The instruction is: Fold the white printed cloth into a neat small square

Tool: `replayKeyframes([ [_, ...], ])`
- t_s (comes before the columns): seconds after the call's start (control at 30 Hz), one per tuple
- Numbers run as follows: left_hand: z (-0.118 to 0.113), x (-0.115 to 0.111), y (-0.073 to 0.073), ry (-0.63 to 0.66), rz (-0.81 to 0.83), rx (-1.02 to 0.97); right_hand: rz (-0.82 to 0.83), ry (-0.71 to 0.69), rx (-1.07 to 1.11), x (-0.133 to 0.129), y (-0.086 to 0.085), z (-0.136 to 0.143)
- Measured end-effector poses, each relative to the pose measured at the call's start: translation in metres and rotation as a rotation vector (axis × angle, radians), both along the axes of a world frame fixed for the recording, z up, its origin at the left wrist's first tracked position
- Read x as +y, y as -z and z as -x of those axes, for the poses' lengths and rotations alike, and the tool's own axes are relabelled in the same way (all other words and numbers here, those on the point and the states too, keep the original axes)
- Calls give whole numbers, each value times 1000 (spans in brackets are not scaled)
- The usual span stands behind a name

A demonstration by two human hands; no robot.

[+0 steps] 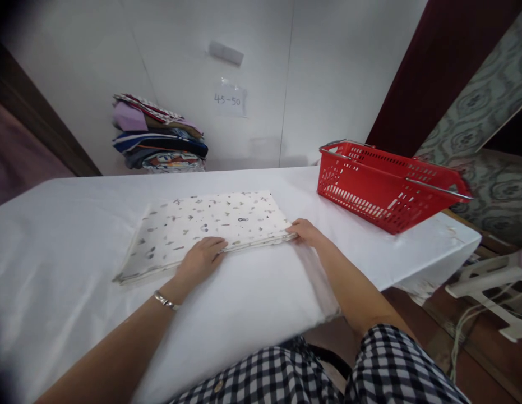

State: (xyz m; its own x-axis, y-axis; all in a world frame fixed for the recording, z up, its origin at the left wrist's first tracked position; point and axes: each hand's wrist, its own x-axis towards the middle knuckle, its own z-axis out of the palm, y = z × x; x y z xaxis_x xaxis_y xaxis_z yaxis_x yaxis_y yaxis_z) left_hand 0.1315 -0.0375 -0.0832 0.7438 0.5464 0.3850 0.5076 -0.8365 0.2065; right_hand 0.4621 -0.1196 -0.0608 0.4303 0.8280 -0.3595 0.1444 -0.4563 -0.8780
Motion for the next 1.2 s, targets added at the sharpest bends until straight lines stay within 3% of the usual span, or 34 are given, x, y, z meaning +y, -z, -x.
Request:
replayKeyframes([
  [0.53,2,3,3,16,6,7,-117,-3,153,-9,15,-4],
  [0.73,-22,-9,-7,66,-73,-3,-131,19,145,-8,16,-2],
  [0.87,-34,-11,-5,46,-63,69,-143,20,151,-9,16,-1],
  [1.03,-26,-10,1,39,-64,50,-150,40,133,-11,15,1],
  [1.2,-11,-9,-3,12,-42,37,-165,69,114,-9,19,0],
])
